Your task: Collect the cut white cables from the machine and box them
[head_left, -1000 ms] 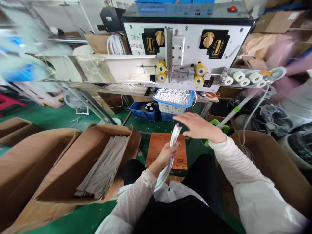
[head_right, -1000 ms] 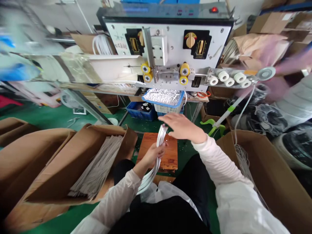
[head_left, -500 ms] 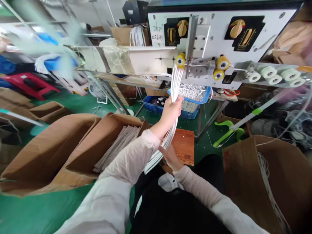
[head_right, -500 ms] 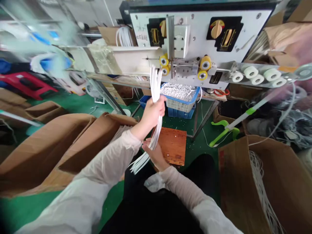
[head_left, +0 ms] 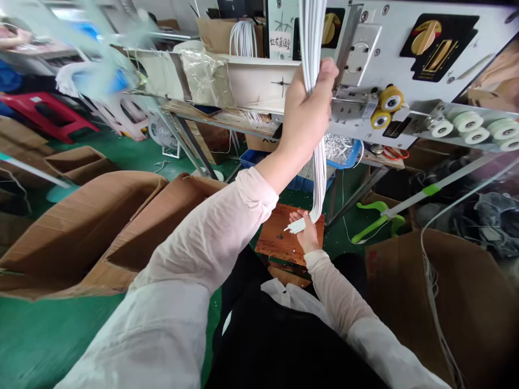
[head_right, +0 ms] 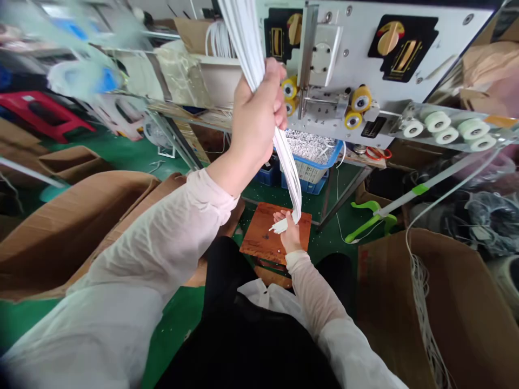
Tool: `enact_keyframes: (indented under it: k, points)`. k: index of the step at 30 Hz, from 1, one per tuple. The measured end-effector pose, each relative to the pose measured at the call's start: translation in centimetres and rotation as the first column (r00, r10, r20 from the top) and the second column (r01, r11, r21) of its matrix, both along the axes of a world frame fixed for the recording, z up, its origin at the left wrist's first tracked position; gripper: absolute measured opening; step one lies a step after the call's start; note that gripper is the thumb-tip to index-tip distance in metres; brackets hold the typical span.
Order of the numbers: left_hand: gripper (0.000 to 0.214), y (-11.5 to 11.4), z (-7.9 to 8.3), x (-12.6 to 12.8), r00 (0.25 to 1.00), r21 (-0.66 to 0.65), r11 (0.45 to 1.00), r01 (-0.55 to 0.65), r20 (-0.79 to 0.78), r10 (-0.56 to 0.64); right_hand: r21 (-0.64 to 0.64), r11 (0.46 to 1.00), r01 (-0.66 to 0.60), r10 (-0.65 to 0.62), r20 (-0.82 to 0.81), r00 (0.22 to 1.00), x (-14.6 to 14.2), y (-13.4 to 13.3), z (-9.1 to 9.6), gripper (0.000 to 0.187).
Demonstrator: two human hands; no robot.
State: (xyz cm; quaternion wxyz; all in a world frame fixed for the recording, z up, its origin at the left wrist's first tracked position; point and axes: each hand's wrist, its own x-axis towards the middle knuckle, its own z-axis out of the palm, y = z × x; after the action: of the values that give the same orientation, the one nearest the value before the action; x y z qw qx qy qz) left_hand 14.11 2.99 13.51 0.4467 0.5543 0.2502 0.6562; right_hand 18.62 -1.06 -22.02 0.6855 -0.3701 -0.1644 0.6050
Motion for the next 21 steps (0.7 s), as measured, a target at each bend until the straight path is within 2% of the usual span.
enact_keyframes:
  k: [3,8,13,17,19,21]
  points:
    - [0.023,-0.2,-0.7,-0.2,0.987,-0.024,0.999,0.039,0.155,-0.035,-0.011,0.999,0.044,-0.044,0.051,0.998,2.5,0.4,-0.3,0.050]
    - [0.024,-0.6,-1.4,-1.5,0.971,-0.057,0.998,0.006,0.240,0.008,0.043,0.992,0.115,-0.122,0.235,0.964,5.5,0.6,-0.9,0.047]
    - [0.027,-0.3,-3.6,-2.6,0.954,-0.096,0.995,0.013,0.300,0.017,0.017,0.989,0.145,-0.144,0.301,0.943,6.5,0.7,-2.3,0.043]
    - [0.031,0.3,-5.2,-2.9,0.957,-0.122,0.992,-0.025,0.284,0.059,-0.023,0.976,0.215,-0.173,0.516,0.839,7.2,0.4,-3.4,0.042]
    - [0.033,0.2,-5.4,-3.0,0.952,-0.124,0.992,-0.038,0.296,0.074,-0.033,0.978,0.208,-0.148,0.593,0.791,7.6,0.1,-3.8,0.042]
    - [0.034,0.0,-5.4,-2.9,0.949,-0.120,0.992,-0.039,0.308,0.074,-0.040,0.987,0.158,-0.102,0.606,0.789,7.8,0.1,-4.0,0.044]
